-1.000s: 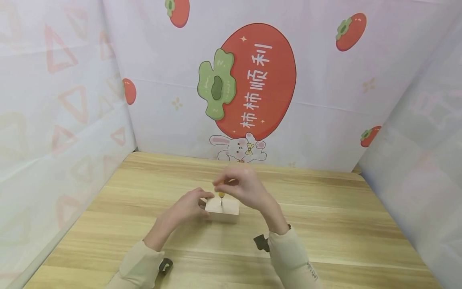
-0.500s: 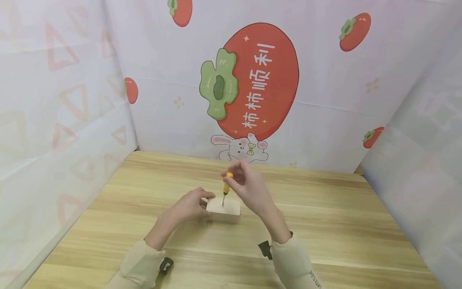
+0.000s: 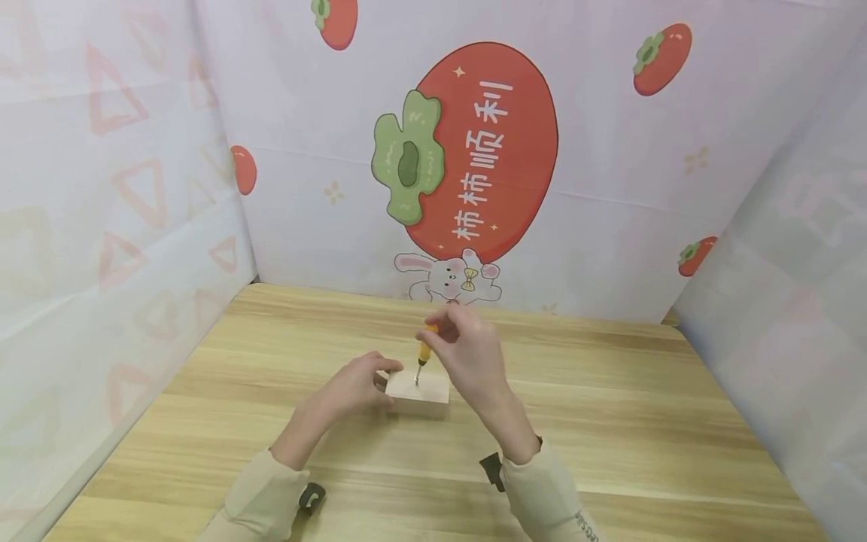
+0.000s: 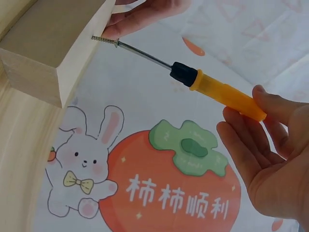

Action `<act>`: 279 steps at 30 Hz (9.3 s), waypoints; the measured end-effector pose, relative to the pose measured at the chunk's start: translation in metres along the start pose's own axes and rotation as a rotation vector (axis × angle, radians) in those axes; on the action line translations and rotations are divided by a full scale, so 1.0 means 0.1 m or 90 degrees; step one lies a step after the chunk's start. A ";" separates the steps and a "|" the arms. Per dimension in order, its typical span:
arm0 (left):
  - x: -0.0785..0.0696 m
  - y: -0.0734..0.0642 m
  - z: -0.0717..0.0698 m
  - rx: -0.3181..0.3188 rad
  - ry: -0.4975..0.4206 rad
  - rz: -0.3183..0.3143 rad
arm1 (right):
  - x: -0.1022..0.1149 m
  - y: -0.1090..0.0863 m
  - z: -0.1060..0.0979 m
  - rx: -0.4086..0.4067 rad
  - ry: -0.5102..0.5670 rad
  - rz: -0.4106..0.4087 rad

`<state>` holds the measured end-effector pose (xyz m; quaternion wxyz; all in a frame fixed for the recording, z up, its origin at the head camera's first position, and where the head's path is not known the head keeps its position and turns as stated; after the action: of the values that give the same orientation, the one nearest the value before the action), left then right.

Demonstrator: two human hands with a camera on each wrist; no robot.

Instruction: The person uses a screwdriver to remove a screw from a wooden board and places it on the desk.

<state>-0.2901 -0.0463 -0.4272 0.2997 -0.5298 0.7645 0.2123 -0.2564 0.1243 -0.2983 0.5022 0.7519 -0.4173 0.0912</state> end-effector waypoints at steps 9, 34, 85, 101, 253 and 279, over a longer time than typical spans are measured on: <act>0.00 0.01 -0.01 -0.004 0.004 0.002 | -0.10 0.02 -0.01 0.115 0.105 0.057; -0.01 0.00 0.00 -0.004 0.002 0.010 | -0.01 0.03 -0.03 0.024 -0.005 0.117; -0.03 -0.03 -0.02 -0.012 -0.011 -0.001 | 0.02 -0.05 0.04 0.000 -0.017 0.065; -0.02 -0.02 -0.02 -0.008 -0.017 0.000 | -0.06 0.02 0.02 0.088 0.083 0.154; 0.00 -0.03 -0.01 -0.009 -0.036 -0.006 | 0.05 -0.02 0.07 0.144 0.053 0.069; 0.00 -0.01 0.00 -0.005 -0.031 -0.016 | -0.01 -0.02 0.02 0.082 0.067 0.095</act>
<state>-0.2891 -0.0468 -0.4275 0.3185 -0.5353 0.7494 0.2244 -0.2561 0.1232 -0.3008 0.4659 0.7436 -0.4385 0.1944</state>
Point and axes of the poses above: each hand's wrist, its own y-axis towards the middle knuckle, its own z-axis out of the palm, x = y × z, the point moved 6 cm from there along y, towards the middle knuckle, and after that the axes turned 4 degrees about -x, right-handed, at the moved point
